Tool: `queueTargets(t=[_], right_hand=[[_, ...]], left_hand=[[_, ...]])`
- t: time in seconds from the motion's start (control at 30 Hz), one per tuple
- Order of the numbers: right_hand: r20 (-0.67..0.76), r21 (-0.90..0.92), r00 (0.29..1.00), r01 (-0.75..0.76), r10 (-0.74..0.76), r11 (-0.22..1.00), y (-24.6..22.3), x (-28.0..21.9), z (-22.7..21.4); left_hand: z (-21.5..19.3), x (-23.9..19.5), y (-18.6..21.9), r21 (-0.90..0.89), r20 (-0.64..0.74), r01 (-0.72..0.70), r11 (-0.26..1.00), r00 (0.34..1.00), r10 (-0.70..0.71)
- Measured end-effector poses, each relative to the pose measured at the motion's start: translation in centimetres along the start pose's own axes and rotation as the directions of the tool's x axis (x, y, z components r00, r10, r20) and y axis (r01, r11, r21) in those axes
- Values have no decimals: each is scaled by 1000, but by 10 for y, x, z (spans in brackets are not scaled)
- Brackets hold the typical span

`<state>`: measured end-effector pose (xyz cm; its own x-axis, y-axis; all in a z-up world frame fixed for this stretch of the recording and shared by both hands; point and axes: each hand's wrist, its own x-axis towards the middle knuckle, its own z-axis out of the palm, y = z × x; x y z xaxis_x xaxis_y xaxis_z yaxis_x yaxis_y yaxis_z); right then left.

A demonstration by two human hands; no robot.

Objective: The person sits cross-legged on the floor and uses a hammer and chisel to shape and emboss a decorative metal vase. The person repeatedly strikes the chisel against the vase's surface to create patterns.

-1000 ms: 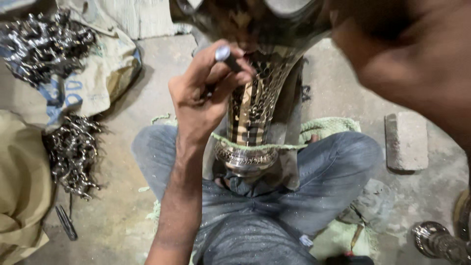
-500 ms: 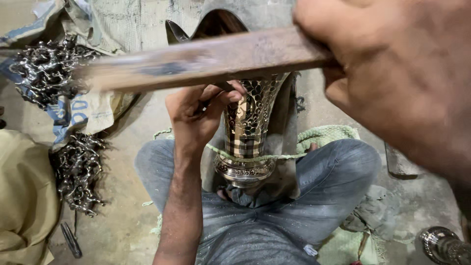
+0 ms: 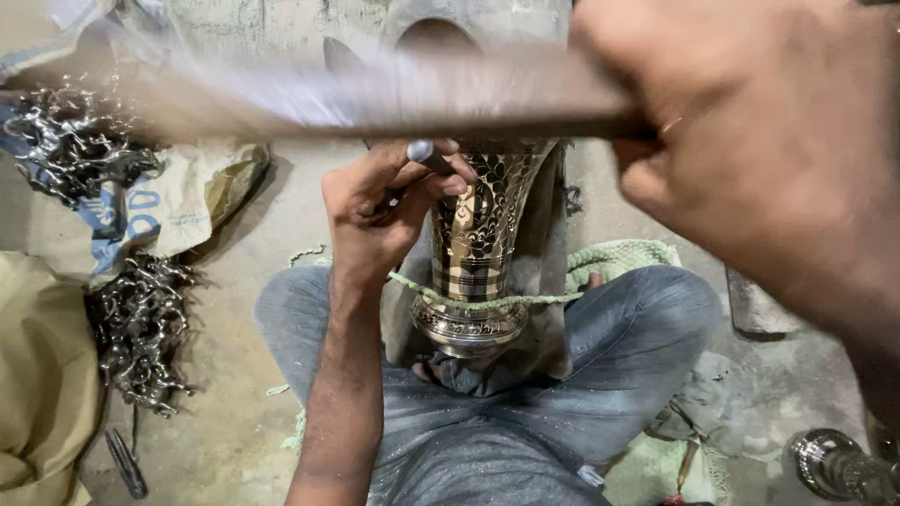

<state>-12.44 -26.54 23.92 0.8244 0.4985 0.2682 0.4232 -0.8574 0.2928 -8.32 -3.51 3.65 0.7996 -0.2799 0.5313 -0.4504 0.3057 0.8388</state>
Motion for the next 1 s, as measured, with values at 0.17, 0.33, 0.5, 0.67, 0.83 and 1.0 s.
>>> queueTargets(t=[0.17, 0.33, 0.5, 0.67, 0.83, 1.0], right_hand=[[-63, 112, 998, -22, 29, 994, -5, 9, -1], [-106, 173, 994, -2, 21, 985, -3, -3, 7], [-24, 189, 997, -64, 70, 980, -8, 5, 5], [-37, 17, 999, 3, -3, 1000, -25, 25, -23], [110, 74, 991, -91, 82, 993, -16, 2, -6], [-7, 374, 990, -128, 141, 919, 0, -26, 19]], left_hand=[[-2, 5, 3, 60, 28, -4, 998, 1000, 2], [-3, 8, 0, -87, 46, 28, 996, 999, -24], [-8, 8, -6, -39, 57, -20, 999, 998, 22], [-10, 5, -8, -109, 98, 5, 994, 995, 6], [-11, 7, -2, 141, 100, -35, 989, 995, 21], [-4, 9, 13, 70, 80, 40, 997, 996, -45]])
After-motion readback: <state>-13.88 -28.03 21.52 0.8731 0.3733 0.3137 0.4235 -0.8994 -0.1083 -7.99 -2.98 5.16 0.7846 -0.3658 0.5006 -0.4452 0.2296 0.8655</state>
